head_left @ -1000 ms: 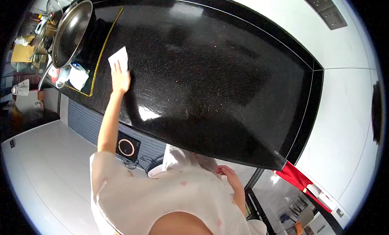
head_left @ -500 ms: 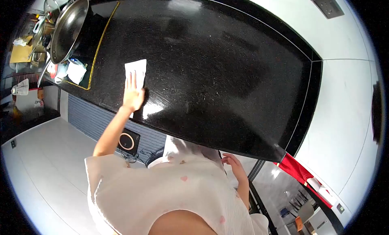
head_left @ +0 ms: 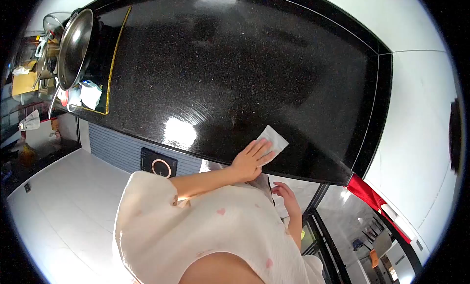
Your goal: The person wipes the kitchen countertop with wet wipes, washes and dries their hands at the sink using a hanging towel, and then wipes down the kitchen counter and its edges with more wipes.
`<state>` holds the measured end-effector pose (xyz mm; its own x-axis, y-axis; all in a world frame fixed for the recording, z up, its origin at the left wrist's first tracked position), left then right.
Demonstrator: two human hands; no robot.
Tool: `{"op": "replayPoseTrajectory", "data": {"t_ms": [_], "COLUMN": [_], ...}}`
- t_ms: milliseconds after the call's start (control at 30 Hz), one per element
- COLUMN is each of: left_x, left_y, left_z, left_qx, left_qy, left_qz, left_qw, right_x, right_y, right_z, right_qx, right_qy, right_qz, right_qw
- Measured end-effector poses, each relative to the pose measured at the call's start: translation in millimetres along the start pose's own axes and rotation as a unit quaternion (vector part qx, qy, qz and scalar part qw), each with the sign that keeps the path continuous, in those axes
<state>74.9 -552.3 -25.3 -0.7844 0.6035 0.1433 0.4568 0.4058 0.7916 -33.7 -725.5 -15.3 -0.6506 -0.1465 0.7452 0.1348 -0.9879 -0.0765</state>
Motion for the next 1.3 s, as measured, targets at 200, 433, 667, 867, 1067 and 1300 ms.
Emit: {"op": "replayPoseTrajectory", "data": {"t_ms": [200, 433, 667, 867, 1067, 1300], "left_x": [74, 115, 38, 6, -144, -102], "left_y": [58, 76, 0, 60, 132, 69], "left_z": [98, 157, 27, 107, 187, 95], "left_qx": [-0.230, -0.267, -0.091, -0.257, -0.223, -0.179], "left_qy": [0.247, 0.403, 0.174, 0.309, 0.287, 0.043], "left_qz": [0.085, -0.054, -0.049, -0.100, -0.187, -0.114], "left_qw": [0.938, 0.874, 0.979, 0.910, 0.913, 0.976], "right_x": [-1, -6, 13, 31, 35, 33], "right_y": [2, 3, 14, 19, 19, 13], "right_z": [-5, -9, -10, -33, -45, -41], "right_qx": [-0.026, -0.005, 0.001, -0.029, -0.014, -0.051], "right_qy": [0.004, 0.013, 0.010, -0.006, 0.031, 0.027], "right_qz": [-0.011, -0.005, -0.039, -0.065, -0.077, -0.079], "right_qw": [1.000, 1.000, 0.999, 0.997, 0.996, 0.995]}}
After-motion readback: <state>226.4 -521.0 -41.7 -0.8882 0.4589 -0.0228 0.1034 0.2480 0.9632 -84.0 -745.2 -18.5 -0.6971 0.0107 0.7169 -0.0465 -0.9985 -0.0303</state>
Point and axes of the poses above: each hand's wrist, its own x-axis away from the middle knuckle, its own y-axis out of the back of the hand, z = x × y, the point moved 4 cm from there along -x, towards the middle knuckle, and after that the axes turned 8 degrees about y, right-handed, at the moved point
